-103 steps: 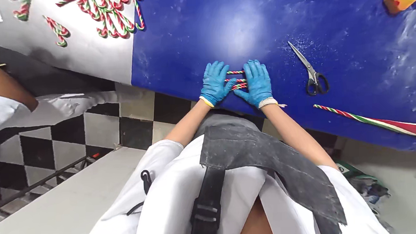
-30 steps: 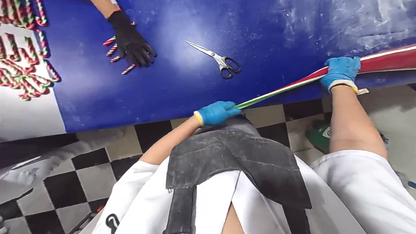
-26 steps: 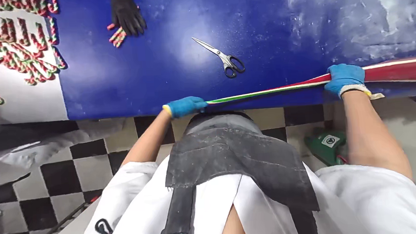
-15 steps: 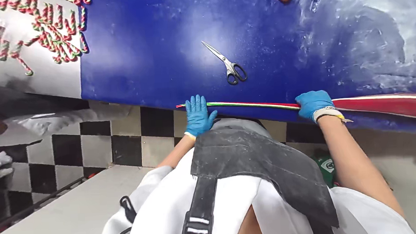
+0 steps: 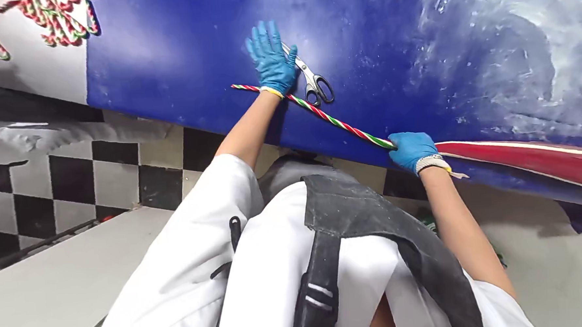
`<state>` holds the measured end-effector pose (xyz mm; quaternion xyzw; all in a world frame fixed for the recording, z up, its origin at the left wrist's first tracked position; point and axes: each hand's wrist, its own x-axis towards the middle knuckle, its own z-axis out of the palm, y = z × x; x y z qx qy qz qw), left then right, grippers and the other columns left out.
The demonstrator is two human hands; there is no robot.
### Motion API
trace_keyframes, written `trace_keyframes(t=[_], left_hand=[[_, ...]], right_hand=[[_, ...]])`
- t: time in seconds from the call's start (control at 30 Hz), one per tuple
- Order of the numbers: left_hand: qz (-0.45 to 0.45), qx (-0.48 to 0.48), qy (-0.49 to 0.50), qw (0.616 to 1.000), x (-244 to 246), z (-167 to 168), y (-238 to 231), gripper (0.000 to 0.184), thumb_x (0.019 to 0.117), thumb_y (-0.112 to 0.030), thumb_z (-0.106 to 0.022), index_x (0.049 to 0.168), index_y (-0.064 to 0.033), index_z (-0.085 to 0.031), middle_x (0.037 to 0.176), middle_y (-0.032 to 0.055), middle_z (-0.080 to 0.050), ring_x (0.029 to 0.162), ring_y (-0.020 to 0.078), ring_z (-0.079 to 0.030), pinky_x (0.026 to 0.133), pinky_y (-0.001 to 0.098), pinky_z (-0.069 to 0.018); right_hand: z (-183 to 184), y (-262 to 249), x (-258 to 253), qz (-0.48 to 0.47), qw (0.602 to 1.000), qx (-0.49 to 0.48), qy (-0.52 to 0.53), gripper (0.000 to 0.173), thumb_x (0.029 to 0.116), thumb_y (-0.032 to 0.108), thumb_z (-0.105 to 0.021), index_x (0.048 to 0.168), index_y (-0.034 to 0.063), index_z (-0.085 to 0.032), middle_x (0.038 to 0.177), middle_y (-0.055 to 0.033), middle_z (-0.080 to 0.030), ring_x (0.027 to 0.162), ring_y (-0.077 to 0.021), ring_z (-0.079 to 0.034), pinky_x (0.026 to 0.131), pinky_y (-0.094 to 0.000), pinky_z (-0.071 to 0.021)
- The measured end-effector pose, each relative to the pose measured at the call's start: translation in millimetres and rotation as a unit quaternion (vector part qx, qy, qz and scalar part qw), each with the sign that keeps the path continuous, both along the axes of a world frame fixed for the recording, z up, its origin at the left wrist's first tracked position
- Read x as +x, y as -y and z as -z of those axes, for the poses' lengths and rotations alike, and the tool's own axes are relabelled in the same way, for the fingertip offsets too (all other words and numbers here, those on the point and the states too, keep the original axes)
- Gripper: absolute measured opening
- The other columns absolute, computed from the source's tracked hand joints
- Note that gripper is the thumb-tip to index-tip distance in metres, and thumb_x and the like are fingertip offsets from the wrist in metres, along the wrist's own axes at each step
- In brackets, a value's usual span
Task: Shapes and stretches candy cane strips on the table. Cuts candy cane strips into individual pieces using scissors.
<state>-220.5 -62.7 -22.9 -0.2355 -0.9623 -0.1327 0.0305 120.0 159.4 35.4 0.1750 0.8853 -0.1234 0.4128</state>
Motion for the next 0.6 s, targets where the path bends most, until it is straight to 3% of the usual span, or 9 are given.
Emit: trace_keyframes(t=[0.03, 0.1, 0.17, 0.23, 0.27, 0.3, 0.4, 0.47, 0.6], left_hand=[[0.044, 0.027, 0.016, 0.999, 17, -12, -11, 0.082, 0.1012, -0.060, -0.039, 0.162, -0.0056, -0.028, 0.166, 0.0217, -0.029, 0.156, 0.0400, -0.022, 0.127, 0.0595, -0.0096], [0.227, 0.053, 0.074, 0.970, 79, -27, -25, 0.075, 0.0997, -0.055, -0.051, 0.155, -0.0054, -0.043, 0.158, 0.0193, -0.046, 0.150, 0.0360, -0.037, 0.125, 0.0540, -0.0260], [0.450, 0.027, 0.081, 0.889, 144, -20, -30, 0.059, 0.0981, -0.049, -0.058, 0.145, -0.0122, -0.056, 0.135, 0.0170, -0.064, 0.129, 0.0360, -0.058, 0.110, 0.0550, -0.0445], [0.545, -0.019, 0.109, 0.831, 185, -8, -15, 0.046, 0.1004, -0.019, -0.057, 0.145, -0.0095, -0.055, 0.120, 0.0189, -0.069, 0.113, 0.0397, -0.065, 0.096, 0.0566, -0.0523], [0.541, -0.051, 0.149, 0.826, 190, -12, -2, 0.040, 0.1017, -0.010, -0.054, 0.141, -0.0048, -0.057, 0.118, 0.0215, -0.070, 0.110, 0.0422, -0.067, 0.092, 0.0577, -0.0532], [0.519, -0.080, 0.194, 0.829, 183, -18, 14, 0.032, 0.1046, -0.012, -0.050, 0.134, -0.0016, -0.059, 0.115, 0.0233, -0.070, 0.108, 0.0438, -0.067, 0.089, 0.0594, -0.0541], [0.476, -0.117, 0.309, 0.815, 125, -31, 79, 0.049, 0.1099, -0.044, -0.037, 0.123, -0.0044, -0.063, 0.109, 0.0203, -0.071, 0.104, 0.0413, -0.070, 0.087, 0.0635, -0.0541], [0.447, -0.116, 0.370, 0.806, 76, -35, 129, 0.055, 0.1086, -0.051, -0.035, 0.122, -0.0083, -0.066, 0.106, 0.0173, -0.073, 0.103, 0.0383, -0.070, 0.087, 0.0648, -0.0532], [0.329, -0.121, 0.487, 0.800, -28, -43, 227, 0.048, 0.1092, -0.046, -0.041, 0.117, -0.0107, -0.072, 0.108, 0.0123, -0.074, 0.103, 0.0283, -0.070, 0.095, 0.0580, -0.0530]], right_hand=[[2, 5, -4, 0.018, 1.000, -0.024, -0.006, 0.028, 0.0941, 0.031, -0.064, 0.113, 0.0104, -0.069, 0.109, -0.0193, -0.072, 0.107, -0.0418, -0.067, 0.089, -0.0669, -0.0476], [5, 21, -12, 0.049, 0.998, -0.050, -0.003, 0.035, 0.0983, 0.040, -0.060, 0.115, 0.0106, -0.068, 0.108, -0.0203, -0.071, 0.106, -0.0424, -0.067, 0.088, -0.0678, -0.0480], [9, 36, -23, 0.066, 0.996, -0.052, -0.003, 0.045, 0.0974, 0.053, -0.059, 0.115, 0.0127, -0.069, 0.107, -0.0190, -0.072, 0.106, -0.0410, -0.067, 0.088, -0.0674, -0.0484], [11, 49, -35, 0.072, 0.997, -0.035, 0.001, 0.051, 0.0930, 0.060, -0.063, 0.114, 0.0152, -0.073, 0.109, -0.0180, -0.073, 0.108, -0.0403, -0.068, 0.089, -0.0677, -0.0486], [12, 53, -38, 0.069, 0.997, -0.023, 0.006, 0.052, 0.0917, 0.062, -0.065, 0.112, 0.0153, -0.073, 0.108, -0.0172, -0.073, 0.107, -0.0396, -0.068, 0.088, -0.0669, -0.0486], [13, 57, -40, 0.067, 0.998, -0.011, 0.009, 0.053, 0.0910, 0.063, -0.065, 0.109, 0.0147, -0.073, 0.107, -0.0167, -0.073, 0.106, -0.0392, -0.068, 0.087, -0.0663, -0.0489], [16, 63, -40, 0.079, 0.997, 0.017, 0.012, 0.051, 0.0915, 0.061, -0.066, 0.107, 0.0127, -0.072, 0.104, -0.0186, -0.073, 0.104, -0.0414, -0.068, 0.086, -0.0679, -0.0494], [17, 65, -39, 0.087, 0.996, 0.028, 0.014, 0.050, 0.0920, 0.059, -0.067, 0.107, 0.0124, -0.072, 0.104, -0.0201, -0.073, 0.104, -0.0429, -0.068, 0.086, -0.0692, -0.0491], [18, 70, -41, 0.103, 0.994, 0.039, 0.025, 0.051, 0.0937, 0.058, -0.067, 0.109, 0.0100, -0.072, 0.105, -0.0232, -0.072, 0.105, -0.0460, -0.067, 0.088, -0.0716, -0.0477]])
